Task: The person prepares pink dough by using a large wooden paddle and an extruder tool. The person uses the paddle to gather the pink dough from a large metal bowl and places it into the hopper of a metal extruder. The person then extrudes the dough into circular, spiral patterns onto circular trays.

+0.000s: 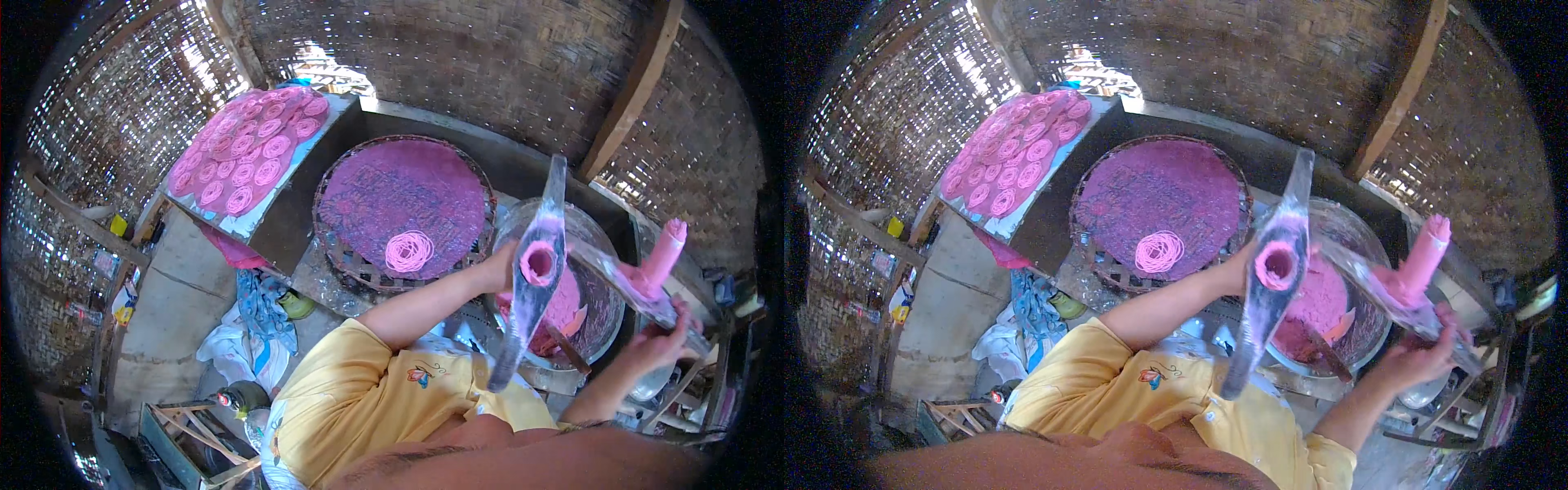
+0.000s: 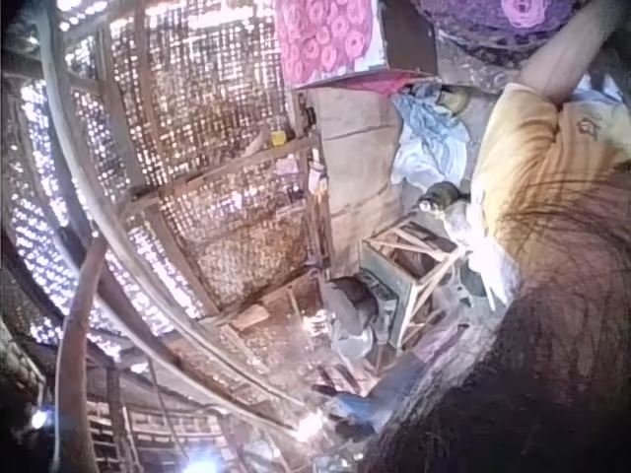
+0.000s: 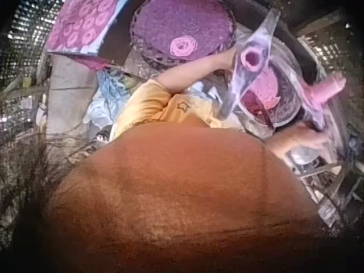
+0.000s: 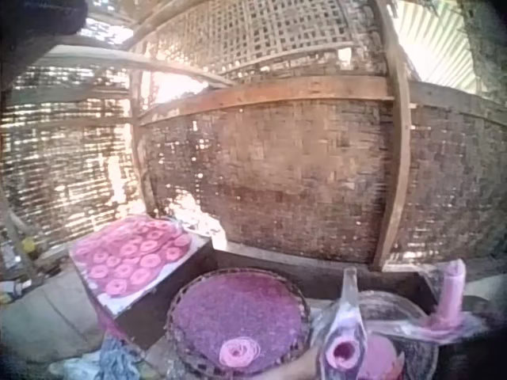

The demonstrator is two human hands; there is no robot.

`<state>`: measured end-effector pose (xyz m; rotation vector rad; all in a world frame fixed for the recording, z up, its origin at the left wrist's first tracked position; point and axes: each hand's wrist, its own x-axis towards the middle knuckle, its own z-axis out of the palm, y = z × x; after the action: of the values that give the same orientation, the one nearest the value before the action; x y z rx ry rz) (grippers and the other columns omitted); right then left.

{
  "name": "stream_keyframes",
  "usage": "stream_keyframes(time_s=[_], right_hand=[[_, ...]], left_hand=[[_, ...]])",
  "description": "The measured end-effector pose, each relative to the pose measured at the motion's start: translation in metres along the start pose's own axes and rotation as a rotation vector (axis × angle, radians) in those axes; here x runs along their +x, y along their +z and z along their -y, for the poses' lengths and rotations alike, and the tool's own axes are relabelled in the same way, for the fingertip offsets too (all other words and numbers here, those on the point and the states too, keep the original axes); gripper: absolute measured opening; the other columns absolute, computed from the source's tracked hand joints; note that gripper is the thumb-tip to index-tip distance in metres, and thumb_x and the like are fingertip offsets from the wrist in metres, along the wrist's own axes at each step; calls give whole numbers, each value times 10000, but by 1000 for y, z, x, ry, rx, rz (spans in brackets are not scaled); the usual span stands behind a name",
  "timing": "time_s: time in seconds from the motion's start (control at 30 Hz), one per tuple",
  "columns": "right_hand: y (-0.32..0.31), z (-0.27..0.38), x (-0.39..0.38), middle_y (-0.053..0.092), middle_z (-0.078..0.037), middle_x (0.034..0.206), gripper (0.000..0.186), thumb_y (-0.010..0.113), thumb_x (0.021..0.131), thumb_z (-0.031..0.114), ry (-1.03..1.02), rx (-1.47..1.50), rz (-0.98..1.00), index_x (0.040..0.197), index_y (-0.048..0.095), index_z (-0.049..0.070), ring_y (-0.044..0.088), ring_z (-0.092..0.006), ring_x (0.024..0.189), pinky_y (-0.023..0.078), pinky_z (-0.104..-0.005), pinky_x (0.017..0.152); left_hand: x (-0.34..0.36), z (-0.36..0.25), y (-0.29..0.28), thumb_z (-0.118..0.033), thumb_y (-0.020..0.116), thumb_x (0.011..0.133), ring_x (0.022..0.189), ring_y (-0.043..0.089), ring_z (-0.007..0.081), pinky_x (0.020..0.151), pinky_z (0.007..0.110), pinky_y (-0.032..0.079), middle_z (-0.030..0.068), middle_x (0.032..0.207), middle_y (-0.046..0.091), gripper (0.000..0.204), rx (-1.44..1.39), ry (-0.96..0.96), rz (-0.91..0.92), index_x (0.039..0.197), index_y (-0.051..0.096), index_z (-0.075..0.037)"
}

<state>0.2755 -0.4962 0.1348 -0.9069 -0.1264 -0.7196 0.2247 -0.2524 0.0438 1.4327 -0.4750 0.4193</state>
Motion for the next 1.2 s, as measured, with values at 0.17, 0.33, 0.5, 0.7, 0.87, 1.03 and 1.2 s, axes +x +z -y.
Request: stream_keyframes(time_s=[0.17,0.33,0.5,0.7,0.87,1.03,1.2], right_hand=[[-17,-65,-61,556,-101,1010,243,486,808,179,579,207,385,971,551,11,516,-219,978,409,-383,855],[-79,-100,-58,551,-152,1058,303,505,784,224,131,-1646,1355,999,542,14,547,-275,964,443,-411,788],[-103,-99,-45,604,-136,884,269,508,758,194,371,-2076,1677,969,566,36,598,-299,806,478,-403,654],[-86,-77,-22,618,-138,781,277,554,698,156,-25,-1953,1706,959,552,66,614,-283,738,479,-400,619],[-99,-137,-39,617,-120,748,250,544,696,153,-33,-1790,1813,928,548,61,614,-274,694,480,-396,594],[-100,-131,-49,610,-136,693,252,561,671,177,29,-1606,1871,895,567,61,607,-290,658,474,-400,576],[-112,-111,-51,608,-154,714,277,560,669,169,93,-1428,1805,929,600,82,595,-315,663,465,-403,589]], left_hand=[[24,-11,-25,-153,571,771,1096,463,268,865,361,438,109,1254,402,564,-820,-41,-207,1265,314,-64],[5,-73,-56,-2,685,663,1008,530,338,813,415,466,71,1109,504,506,-88,159,-425,1119,480,-72],[-17,-103,-78,6,676,658,939,553,360,754,434,485,93,1030,523,466,-27,130,-512,1083,489,-33],[-39,-122,-94,-11,686,650,848,575,310,704,411,498,87,986,469,381,100,134,-413,999,534,-33],[-44,-127,-92,-73,733,626,825,571,287,646,356,493,74,941,440,384,198,87,-365,953,534,-51],[-46,-128,-91,-83,736,623,802,579,254,657,337,493,80,932,493,424,263,130,-342,995,535,-57],[-45,-125,-90,-100,731,622,805,581,250,667,336,489,84,930,509,428,269,109,-325,1001,537,-58]])
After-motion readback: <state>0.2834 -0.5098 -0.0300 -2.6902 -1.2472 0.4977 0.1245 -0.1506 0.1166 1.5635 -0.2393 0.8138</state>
